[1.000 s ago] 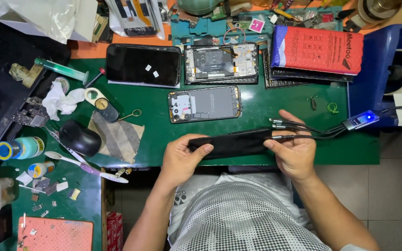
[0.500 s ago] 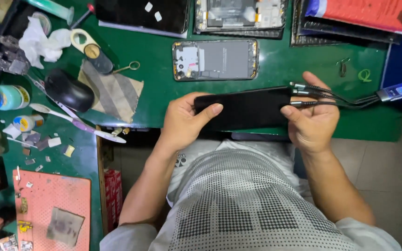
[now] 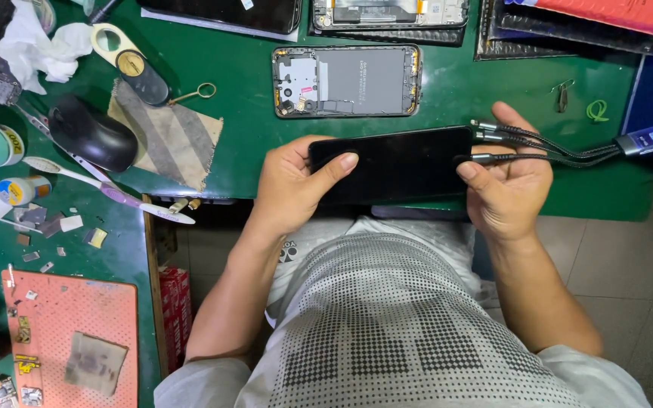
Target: Connecting internal ribbon cables and components during a mobile phone repair process
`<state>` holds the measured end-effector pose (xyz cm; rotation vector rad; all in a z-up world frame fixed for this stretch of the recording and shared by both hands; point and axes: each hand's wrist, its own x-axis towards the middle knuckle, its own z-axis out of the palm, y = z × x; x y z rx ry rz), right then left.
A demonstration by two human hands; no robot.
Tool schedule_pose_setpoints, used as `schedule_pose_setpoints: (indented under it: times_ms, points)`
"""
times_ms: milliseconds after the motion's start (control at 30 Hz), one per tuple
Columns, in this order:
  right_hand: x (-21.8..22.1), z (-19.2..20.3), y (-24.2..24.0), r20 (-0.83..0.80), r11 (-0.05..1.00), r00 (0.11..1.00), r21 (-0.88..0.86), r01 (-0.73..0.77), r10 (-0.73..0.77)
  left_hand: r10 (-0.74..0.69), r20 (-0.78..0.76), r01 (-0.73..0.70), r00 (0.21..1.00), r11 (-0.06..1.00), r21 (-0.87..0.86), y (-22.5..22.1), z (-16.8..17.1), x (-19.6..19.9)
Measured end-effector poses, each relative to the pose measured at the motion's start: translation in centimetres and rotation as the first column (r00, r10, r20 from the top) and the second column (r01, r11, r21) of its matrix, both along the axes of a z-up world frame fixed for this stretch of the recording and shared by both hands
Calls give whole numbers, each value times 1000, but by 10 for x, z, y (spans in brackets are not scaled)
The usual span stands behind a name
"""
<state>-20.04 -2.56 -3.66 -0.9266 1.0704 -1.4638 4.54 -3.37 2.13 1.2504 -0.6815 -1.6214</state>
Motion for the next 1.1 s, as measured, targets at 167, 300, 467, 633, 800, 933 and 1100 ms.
schedule_pose_setpoints:
  times_ms: [167,300,467,633,800,933,1100]
  points:
    - [3,5,1,3,1000,1000,-7,-2,2,-9,8,9,1000,1000,-3,0,-1,0]
    - [-1,-1,2,7,1000,1000,-17,-6,6,-11,4,11,1000,1000,-3,0,-3,-1]
    - [-2,-2,3,140,1000,990,-22,20,-17,-14,5,14,1000,1000,-2,1,-5,-1]
    - [0,1,-1,179,999,984,-35,17,-11,-21,15,21,1000,999,-34,1,-2,-1]
    - [1,4,-2,197,999,980,-35,6,1,-22,23,24,999,997,-73,2,-3,-3]
    - [1,5,-3,205,999,979,-54,-1,12,-35,41,39,999,993,-116,3,-4,-3]
    - [-1,1,-2,198,997,980,-71,-13,26,-40,69,50,997,986,-159,5,-4,-3]
